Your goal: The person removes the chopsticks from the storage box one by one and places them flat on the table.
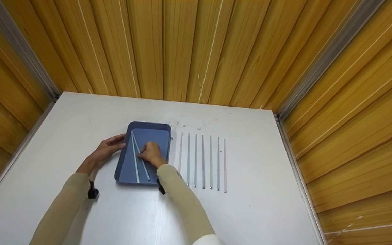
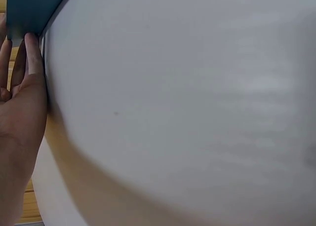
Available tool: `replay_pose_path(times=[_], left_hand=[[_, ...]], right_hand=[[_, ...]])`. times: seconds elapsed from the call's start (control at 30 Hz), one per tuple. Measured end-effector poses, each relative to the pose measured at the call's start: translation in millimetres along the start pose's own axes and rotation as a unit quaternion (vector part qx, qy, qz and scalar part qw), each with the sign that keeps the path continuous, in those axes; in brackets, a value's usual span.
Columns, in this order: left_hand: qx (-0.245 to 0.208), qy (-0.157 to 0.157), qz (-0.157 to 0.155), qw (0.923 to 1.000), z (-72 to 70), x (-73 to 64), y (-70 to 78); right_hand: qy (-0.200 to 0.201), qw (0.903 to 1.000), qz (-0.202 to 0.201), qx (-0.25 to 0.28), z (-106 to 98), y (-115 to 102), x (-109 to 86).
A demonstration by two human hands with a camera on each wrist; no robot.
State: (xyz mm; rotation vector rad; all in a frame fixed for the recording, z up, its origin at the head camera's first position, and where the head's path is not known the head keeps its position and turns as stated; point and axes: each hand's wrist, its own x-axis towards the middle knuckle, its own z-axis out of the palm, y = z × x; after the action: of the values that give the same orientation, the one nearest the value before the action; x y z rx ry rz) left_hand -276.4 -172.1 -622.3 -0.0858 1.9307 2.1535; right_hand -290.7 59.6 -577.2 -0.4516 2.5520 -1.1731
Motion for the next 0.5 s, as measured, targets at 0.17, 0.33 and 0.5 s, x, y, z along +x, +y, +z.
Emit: replay_pose_path(times=[0.17,0.33,0.5], left_hand=[[0.004,-0.004,0.013,0.9999,-1.2,0.0,1.9],[0.001,-0.005,0.019,0.9998,-2.3,-1.6,1.7],[-0.003,-0.013,0.013,0.9998,-1.8,-3.3,1.7]], right_hand=[[0.042,0.9989,-0.014,-0.018,0,2,-1.0],[0.070,0.9950,-0.039,-0.060,-7,6,-4.4],[0.051,0.9965,-0.047,-0.046,-19,10,-7.0]])
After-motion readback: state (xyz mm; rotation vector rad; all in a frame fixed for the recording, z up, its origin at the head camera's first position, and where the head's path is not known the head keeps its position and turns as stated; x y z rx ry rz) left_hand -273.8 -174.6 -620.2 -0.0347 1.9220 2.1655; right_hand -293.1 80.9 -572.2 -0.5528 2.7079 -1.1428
